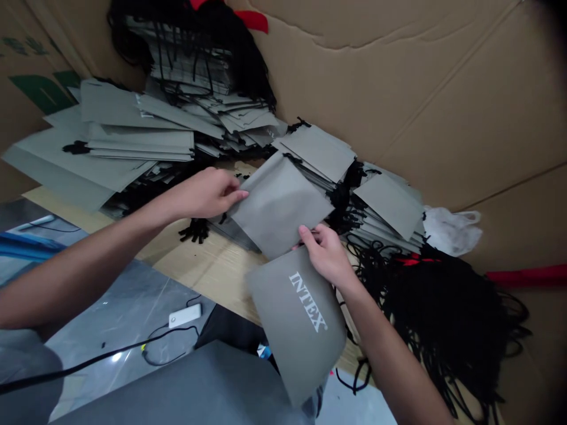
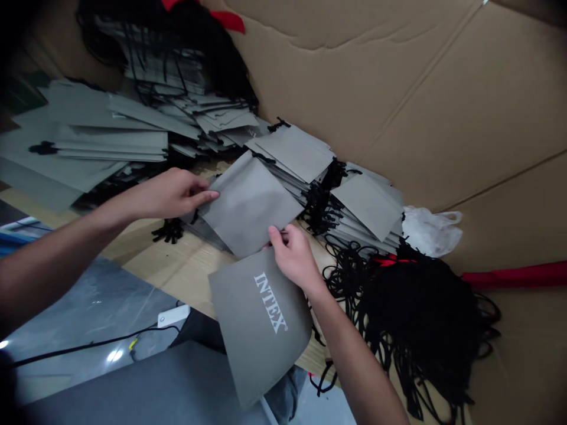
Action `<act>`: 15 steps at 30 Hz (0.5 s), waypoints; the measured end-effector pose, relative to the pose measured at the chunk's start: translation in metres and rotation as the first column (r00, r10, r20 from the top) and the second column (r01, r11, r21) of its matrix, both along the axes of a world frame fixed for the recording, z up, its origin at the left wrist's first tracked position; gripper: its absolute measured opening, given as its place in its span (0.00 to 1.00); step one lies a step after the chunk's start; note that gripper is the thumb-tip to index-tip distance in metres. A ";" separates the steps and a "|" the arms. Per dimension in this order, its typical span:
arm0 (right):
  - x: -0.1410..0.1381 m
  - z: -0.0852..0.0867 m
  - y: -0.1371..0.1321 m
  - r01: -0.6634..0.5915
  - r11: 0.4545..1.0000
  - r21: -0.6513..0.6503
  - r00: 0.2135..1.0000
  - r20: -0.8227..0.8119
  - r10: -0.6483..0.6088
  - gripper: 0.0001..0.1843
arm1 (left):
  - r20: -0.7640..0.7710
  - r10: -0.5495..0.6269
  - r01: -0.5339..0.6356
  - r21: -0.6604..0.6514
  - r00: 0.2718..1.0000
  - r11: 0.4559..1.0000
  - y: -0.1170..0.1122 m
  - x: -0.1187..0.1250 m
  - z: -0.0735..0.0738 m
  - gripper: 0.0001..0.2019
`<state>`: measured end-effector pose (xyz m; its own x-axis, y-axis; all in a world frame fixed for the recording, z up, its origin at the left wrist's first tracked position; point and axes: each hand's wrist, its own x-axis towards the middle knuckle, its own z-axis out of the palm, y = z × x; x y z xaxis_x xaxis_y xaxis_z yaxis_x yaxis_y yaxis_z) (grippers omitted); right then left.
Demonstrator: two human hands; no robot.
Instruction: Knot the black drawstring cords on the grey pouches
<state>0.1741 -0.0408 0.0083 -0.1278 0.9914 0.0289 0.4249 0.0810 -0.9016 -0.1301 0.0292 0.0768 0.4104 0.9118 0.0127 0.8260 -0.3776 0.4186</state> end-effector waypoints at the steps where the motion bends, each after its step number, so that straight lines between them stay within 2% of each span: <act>1: -0.005 0.000 0.007 -0.048 0.999 -0.018 0.993 0.105 0.050 0.22 | -0.093 0.023 -0.021 0.024 0.995 0.999 0.004 -0.006 -0.002 0.25; 8: -0.042 0.000 0.058 -0.094 0.995 -0.013 0.908 0.409 0.091 0.22 | -0.228 0.181 -0.172 0.061 0.957 0.983 0.026 -0.038 -0.023 0.31; 13: -0.067 -0.004 0.074 -0.116 0.992 -0.048 0.840 0.528 0.124 0.22 | -0.274 0.277 -0.266 0.076 0.921 0.961 0.037 -0.054 -0.046 0.38; 15: -0.071 -0.004 0.076 -0.109 0.992 -0.064 0.819 0.560 0.126 0.22 | -0.261 0.309 -0.289 0.113 0.915 0.951 0.037 -0.056 -0.048 0.39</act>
